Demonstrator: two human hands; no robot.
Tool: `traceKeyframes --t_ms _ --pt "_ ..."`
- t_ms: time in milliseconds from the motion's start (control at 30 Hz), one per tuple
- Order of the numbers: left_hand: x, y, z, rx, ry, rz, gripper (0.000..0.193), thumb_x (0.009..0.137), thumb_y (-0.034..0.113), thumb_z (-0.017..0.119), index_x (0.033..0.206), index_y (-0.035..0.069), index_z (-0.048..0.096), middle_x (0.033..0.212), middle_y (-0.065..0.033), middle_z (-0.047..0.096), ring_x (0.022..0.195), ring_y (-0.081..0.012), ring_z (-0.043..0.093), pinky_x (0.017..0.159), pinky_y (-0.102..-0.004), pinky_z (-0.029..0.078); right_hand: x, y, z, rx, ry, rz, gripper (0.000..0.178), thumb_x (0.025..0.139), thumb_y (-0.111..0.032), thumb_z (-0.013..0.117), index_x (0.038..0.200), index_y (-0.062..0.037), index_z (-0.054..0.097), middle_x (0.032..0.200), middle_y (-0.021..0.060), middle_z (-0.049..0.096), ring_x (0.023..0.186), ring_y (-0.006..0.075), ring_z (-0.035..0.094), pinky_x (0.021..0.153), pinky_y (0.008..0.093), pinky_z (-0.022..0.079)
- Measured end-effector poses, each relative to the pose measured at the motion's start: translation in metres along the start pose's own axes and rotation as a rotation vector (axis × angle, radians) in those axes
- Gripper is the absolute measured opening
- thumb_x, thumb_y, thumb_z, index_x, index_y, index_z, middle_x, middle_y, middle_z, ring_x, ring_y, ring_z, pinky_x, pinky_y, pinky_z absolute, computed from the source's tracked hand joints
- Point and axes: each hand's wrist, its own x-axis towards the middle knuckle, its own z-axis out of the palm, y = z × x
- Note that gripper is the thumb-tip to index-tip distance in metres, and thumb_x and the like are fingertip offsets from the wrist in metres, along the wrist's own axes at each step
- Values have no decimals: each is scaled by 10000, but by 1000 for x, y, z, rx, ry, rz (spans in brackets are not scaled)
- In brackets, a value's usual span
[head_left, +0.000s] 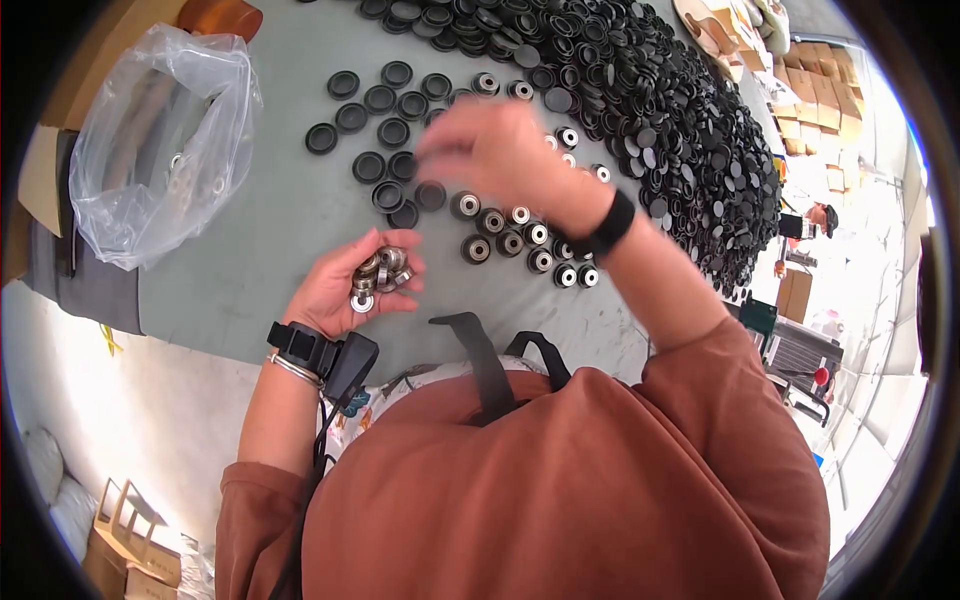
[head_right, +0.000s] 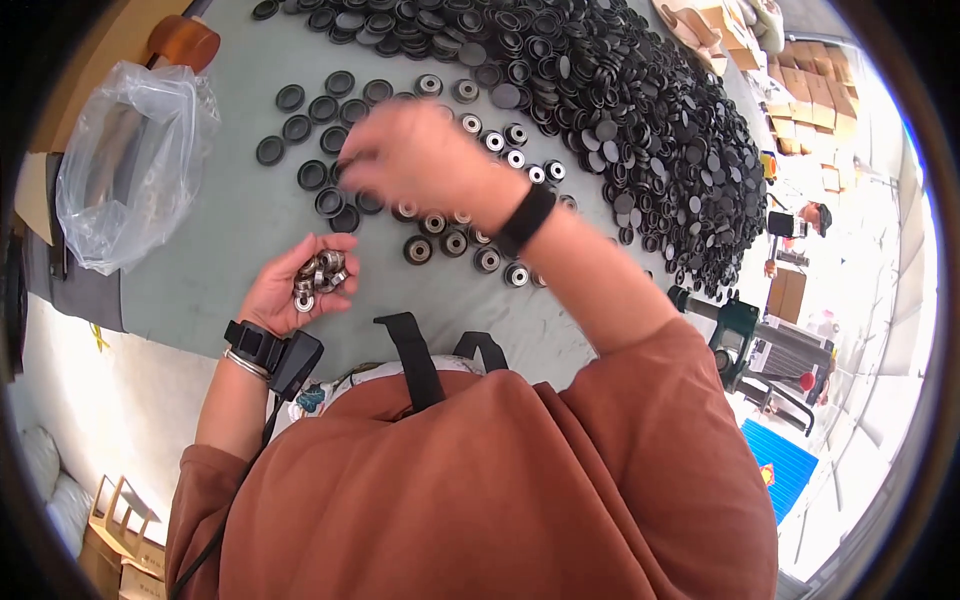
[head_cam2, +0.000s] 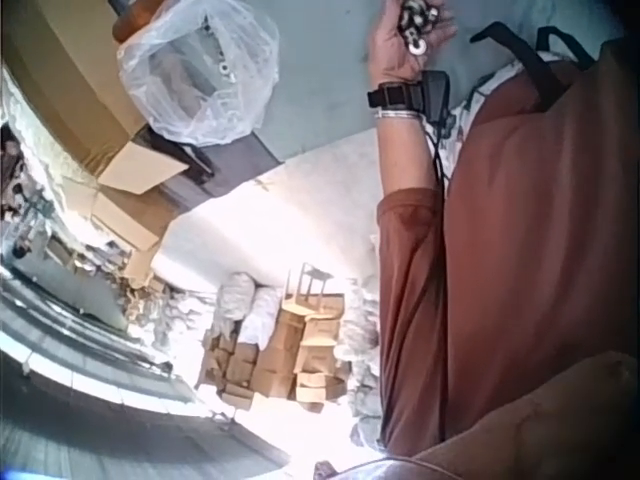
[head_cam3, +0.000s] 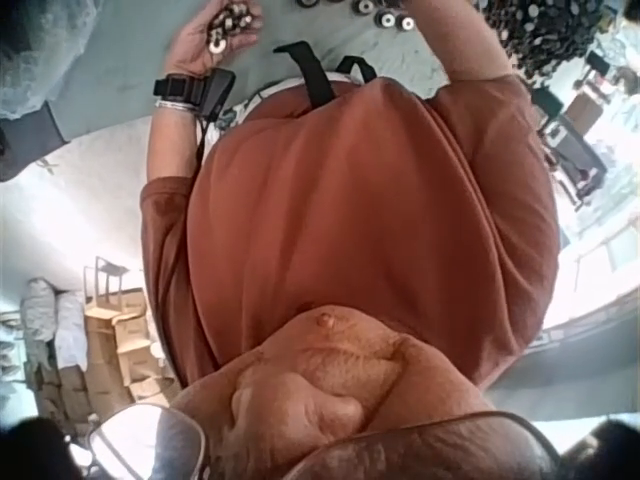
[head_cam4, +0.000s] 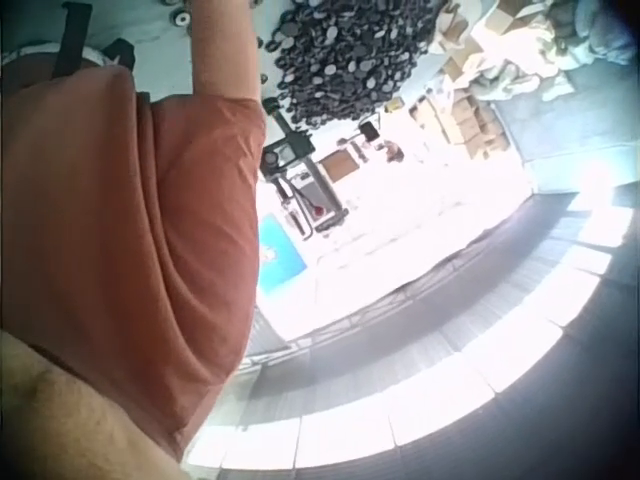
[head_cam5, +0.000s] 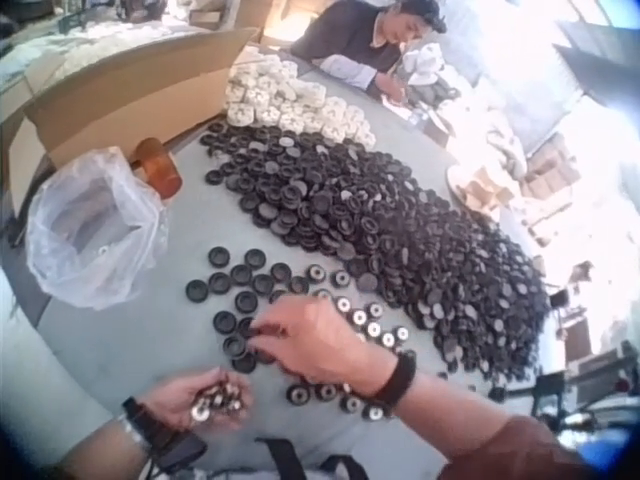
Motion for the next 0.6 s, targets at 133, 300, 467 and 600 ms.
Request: traceKeyframes --t_ms 133,300,467,600 --pt "-1 -1 7 -57 105 24 416 930 312 400 1166 -24 465 1011 -152 584 904 -261 609 766 -383 542 -37 -53 41 -24 -167 30 129 684 -135 658 791 -75 616 829 61 609 685 239 539 612 342 468" --pt "0 -2 -7 -125 40 24 416 930 301 403 1171 -34 455 1060 -190 563 1013 -314 563 872 -440 481 -47 -52 53 -182 -90 -61 134 685 -124 624 793 -58 581 807 109 595 769 271 573 660 352 483" --pt "0 -2 7 -77 33 35 412 934 299 386 1149 -45 454 1060 -221 545 1049 -380 524 907 -459 453 -29 -17 21 359 112 522 139 700 -136 665 737 -23 592 672 94 622 550 169 589 503 289 465" --pt "1 -1 7 -72 40 35 411 935 304 379 1146 -41 456 1060 -232 539 1058 -415 505 891 -460 465 -21 40 -1 650 129 788 170 678 -84 711 771 10 605 684 43 620 607 82 562 564 213 455"
